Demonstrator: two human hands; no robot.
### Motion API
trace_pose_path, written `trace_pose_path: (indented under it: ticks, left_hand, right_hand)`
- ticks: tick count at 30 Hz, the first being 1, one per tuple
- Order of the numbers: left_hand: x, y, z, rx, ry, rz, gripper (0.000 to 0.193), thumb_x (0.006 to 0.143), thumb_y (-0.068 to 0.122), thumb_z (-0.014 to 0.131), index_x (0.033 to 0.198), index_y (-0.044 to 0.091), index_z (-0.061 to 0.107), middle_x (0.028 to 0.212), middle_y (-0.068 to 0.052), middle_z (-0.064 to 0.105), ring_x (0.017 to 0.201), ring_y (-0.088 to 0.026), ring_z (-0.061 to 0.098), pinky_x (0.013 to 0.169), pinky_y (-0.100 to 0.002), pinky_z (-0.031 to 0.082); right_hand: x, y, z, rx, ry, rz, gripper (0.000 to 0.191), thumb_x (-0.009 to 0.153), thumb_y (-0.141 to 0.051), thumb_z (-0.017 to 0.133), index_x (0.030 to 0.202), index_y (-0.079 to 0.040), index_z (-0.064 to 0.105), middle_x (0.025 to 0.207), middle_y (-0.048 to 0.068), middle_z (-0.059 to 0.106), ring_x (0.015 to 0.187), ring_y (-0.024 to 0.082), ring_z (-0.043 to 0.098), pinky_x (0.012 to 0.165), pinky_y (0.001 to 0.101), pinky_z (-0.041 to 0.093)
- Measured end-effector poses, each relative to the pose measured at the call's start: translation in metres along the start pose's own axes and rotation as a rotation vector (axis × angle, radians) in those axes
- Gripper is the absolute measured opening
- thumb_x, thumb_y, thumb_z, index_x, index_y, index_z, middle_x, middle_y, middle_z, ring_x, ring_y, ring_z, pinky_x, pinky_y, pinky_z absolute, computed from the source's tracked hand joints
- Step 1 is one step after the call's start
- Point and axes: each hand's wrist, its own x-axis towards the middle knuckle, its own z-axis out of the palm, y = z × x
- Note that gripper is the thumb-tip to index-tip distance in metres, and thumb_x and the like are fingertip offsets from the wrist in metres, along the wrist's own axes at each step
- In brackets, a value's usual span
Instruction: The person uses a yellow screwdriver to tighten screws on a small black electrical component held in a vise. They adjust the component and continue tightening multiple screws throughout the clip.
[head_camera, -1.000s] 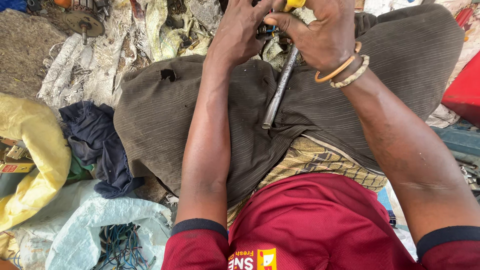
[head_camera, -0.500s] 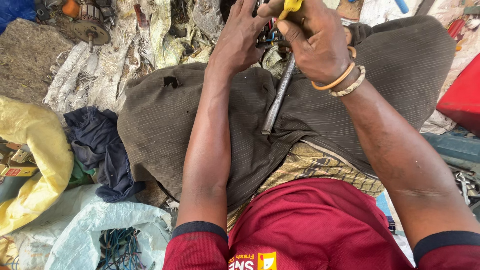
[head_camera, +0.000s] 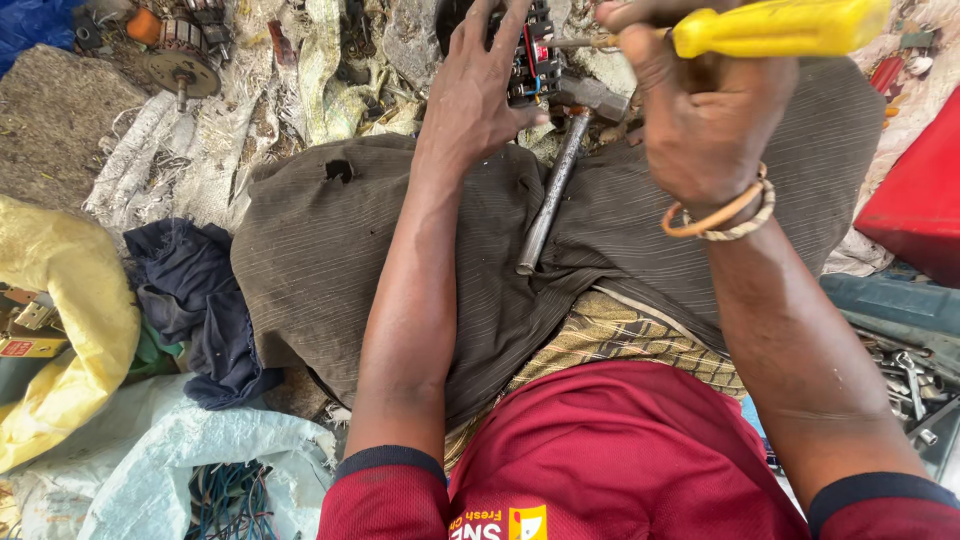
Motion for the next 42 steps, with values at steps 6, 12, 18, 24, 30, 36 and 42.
trace_pose_path:
  ticks: [6,12,18,24,30,36,42]
  left_hand:
    - [0.007,-0.013,0.013,0.027,-0.051,0.099,0.116,0.067,-0.006,0.082,0.163,0.038,0.034,0.169,-0.009,0.026,0.154,-0.036,0.035,0.122,-0.045,0.047]
    - [0.011,-0.014,0.015,0.098,-0.133,0.124,0.119,0.066,-0.02,0.066,0.163,0.043,0.037,0.173,-0.007,0.017,0.156,-0.036,0.025,0.125,-0.046,0.042]
    - [0.014,-0.014,-0.006,-0.101,-0.262,0.073,0.109,0.062,-0.013,0.07,0.154,0.039,0.044,0.169,-0.006,0.016,0.154,-0.036,0.021,0.123,-0.046,0.035]
    - [0.011,-0.016,-0.02,-0.224,-0.268,0.135,0.097,0.069,-0.013,0.068,0.152,0.035,0.057,0.172,-0.005,0.019,0.159,-0.032,0.023,0.128,-0.043,0.036]
    - [0.01,-0.018,-0.019,-0.201,-0.245,0.122,0.09,0.07,-0.012,0.069,0.146,0.037,0.063,0.171,-0.004,0.019,0.157,-0.031,0.025,0.127,-0.042,0.035]
    - [0.01,-0.026,-0.004,-0.153,-0.196,0.127,0.093,0.071,-0.013,0.068,0.146,0.04,0.062,0.17,0.0,0.02,0.156,-0.03,0.026,0.126,-0.044,0.038]
    - [0.01,-0.028,0.007,-0.114,-0.162,0.11,0.094,0.072,-0.014,0.067,0.146,0.044,0.061,0.169,0.001,0.021,0.155,-0.031,0.027,0.121,-0.044,0.044]
  right_hand:
    - [0.006,-0.004,-0.003,-0.073,0.023,-0.027,0.009,0.118,-0.003,0.067,0.119,0.006,0.065,0.111,0.011,0.073,0.105,0.018,0.075,0.095,0.0292,0.063]
    - [0.011,0.007,0.004,-0.175,-0.052,0.021,0.011,0.115,-0.004,0.073,0.116,0.005,0.067,0.11,0.012,0.074,0.099,0.018,0.075,0.087,0.0269,0.062]
    - [0.014,0.034,0.015,-0.325,-0.156,-0.161,0.033,0.113,0.003,0.074,0.134,0.002,0.05,0.109,0.017,0.074,0.105,0.023,0.074,0.085,0.0278,0.057]
    - [0.01,0.041,0.012,-0.211,-0.237,-0.066,0.036,0.119,0.012,0.067,0.143,-0.002,0.044,0.114,0.019,0.072,0.111,0.024,0.075,0.095,0.0281,0.061]
    - [0.016,0.038,0.009,-0.156,-0.25,0.023,0.028,0.115,0.014,0.066,0.135,0.005,0.05,0.115,0.02,0.071,0.111,0.025,0.075,0.094,0.0289,0.063]
    - [0.022,0.039,0.013,-0.163,-0.21,0.043,0.016,0.113,0.013,0.074,0.119,0.007,0.06,0.111,0.019,0.073,0.107,0.025,0.075,0.092,0.03,0.064]
    - [0.021,0.043,0.021,-0.052,-0.117,0.015,0.025,0.111,0.005,0.075,0.125,0.003,0.055,0.115,0.013,0.073,0.11,0.02,0.076,0.095,0.0292,0.066]
